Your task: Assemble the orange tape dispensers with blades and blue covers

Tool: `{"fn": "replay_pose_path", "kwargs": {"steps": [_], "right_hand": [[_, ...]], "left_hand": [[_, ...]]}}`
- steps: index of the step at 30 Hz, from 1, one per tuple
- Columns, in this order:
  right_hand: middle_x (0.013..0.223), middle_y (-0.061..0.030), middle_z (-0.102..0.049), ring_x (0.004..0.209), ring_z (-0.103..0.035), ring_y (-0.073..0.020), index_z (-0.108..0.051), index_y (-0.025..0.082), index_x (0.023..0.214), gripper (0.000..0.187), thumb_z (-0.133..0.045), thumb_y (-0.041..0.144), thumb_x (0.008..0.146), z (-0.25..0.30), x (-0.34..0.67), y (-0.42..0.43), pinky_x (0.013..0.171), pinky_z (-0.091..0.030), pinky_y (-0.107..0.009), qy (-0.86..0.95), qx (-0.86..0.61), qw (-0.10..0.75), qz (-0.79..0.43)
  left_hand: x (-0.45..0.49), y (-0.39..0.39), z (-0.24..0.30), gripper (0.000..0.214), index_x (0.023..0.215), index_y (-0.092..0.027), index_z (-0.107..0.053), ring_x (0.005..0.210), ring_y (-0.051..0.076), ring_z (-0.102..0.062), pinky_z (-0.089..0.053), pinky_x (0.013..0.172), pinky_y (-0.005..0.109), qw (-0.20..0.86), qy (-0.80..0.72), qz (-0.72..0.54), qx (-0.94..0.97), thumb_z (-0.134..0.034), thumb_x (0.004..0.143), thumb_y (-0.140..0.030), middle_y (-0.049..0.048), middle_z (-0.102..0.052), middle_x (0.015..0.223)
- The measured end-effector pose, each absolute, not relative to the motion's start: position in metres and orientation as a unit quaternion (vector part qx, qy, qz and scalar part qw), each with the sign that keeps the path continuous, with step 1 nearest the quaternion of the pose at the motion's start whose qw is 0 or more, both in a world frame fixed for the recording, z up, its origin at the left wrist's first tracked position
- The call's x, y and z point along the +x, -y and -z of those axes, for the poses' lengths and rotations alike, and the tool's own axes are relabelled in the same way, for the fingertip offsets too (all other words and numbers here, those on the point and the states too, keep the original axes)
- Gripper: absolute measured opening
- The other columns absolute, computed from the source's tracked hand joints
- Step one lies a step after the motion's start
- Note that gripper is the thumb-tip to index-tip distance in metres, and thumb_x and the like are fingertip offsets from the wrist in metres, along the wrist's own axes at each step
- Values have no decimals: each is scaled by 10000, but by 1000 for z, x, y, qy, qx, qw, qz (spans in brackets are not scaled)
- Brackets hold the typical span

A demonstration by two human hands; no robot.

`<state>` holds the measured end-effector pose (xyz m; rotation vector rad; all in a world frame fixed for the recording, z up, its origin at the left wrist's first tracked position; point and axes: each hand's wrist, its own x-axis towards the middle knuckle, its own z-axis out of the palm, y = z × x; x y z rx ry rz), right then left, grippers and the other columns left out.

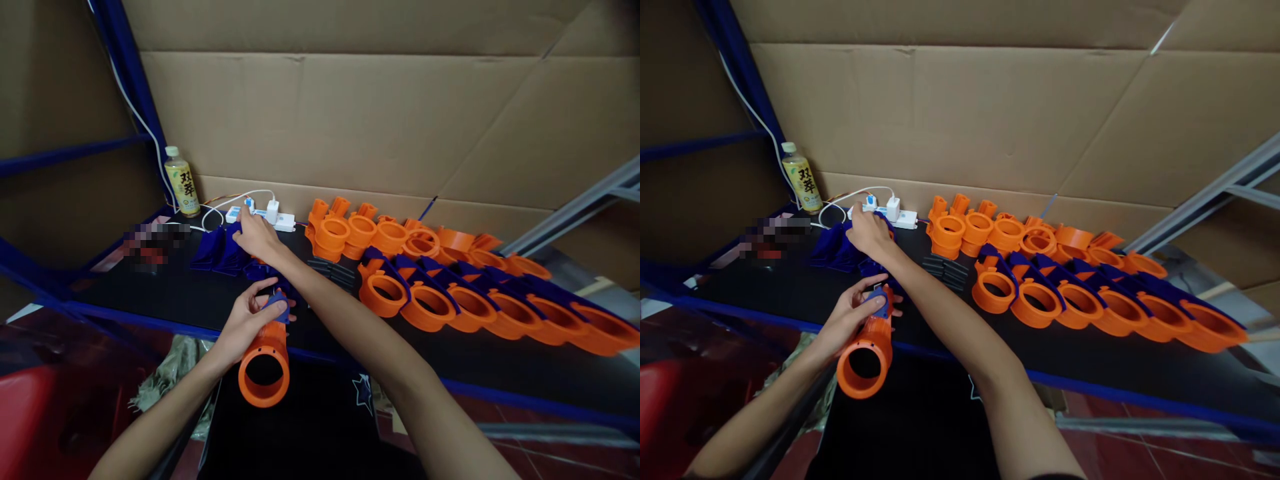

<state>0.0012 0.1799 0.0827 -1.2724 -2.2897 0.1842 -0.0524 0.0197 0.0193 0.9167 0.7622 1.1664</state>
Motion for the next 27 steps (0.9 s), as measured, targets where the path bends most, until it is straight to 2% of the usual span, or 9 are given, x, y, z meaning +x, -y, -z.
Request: {"fn": "replay_pose_path", "kwargs": {"steps": [4,8,12,14,17,19,21,23,27], "right_hand": [[1021,-156,-704,879,-667,-269,-476,98,1316,436,-521,198,894,-95,7,-178,810,-506,-404,836,-465,286,-56],[891,-71,-714,806,-657,-215,-531,132,1332,443,-517,182,891,-115,31,-168,812,-499,-356,813,-441,374,-63],[845,-24,-693,785,-638,-174,-712,172,1044,231,-570,203,864,-126,75,-131,774,-496,-307,784,-433,436,-83],[820,-22,-675,778,-631,-170,-725,180,924,149,-599,194,844,-122,99,-101,753,-492,-302,772,-434,459,-74],[838,-34,-664,815,-635,-181,-696,200,870,87,-616,171,850,-103,126,-51,762,-504,-313,773,-426,466,-64],[918,-53,-675,898,-649,-200,-672,215,898,94,-614,152,859,-87,135,-22,809,-524,-336,770,-426,470,-71],[1131,-82,-677,1078,-642,-226,-631,229,940,112,-625,147,864,-74,139,1,922,-523,-376,773,-414,468,-109],[1342,-95,-608,1237,-589,-240,-583,242,988,156,-650,168,868,-66,138,15,1007,-502,-399,783,-393,449,-175],[1414,-97,-574,1298,-559,-244,-558,264,1102,250,-683,254,886,-62,135,24,1062,-480,-426,779,-376,439,-241]], "left_hand": [[-55,-20,-21,664,1306,-158,-548,871,303,-757,-604,760,418,678,-340,-527,383,-834,737,-344,178,-739,1112],[-59,-20,-24,506,1178,-149,-631,999,334,-732,-606,814,440,696,-326,-524,367,-838,733,-273,191,-692,1249],[-59,-18,-26,410,1128,-152,-664,1074,353,-703,-606,846,472,707,-303,-531,356,-808,758,-253,169,-700,1240],[-57,-16,-26,395,1131,-162,-666,1047,329,-713,-602,863,471,703,-291,-550,344,-795,771,-259,142,-728,1170],[-54,-14,-26,376,1120,-159,-671,980,290,-731,-601,866,438,690,-284,-579,328,-786,782,-279,114,-750,1072],[-53,-12,-26,384,1118,-151,-674,943,278,-737,-605,841,407,680,-285,-591,326,-788,780,-296,111,-752,1051],[-52,-10,-28,395,1118,-154,-679,895,253,-741,-606,812,368,664,-290,-604,332,-797,771,-300,97,-754,1030],[-51,-7,-29,406,1127,-168,-683,845,221,-739,-600,800,334,643,-297,-618,340,-806,761,-295,75,-756,998],[-49,-2,-31,466,1172,-193,-677,859,184,-726,-583,810,282,620,-310,-634,342,-823,739,-284,56,-747,1037]]}}
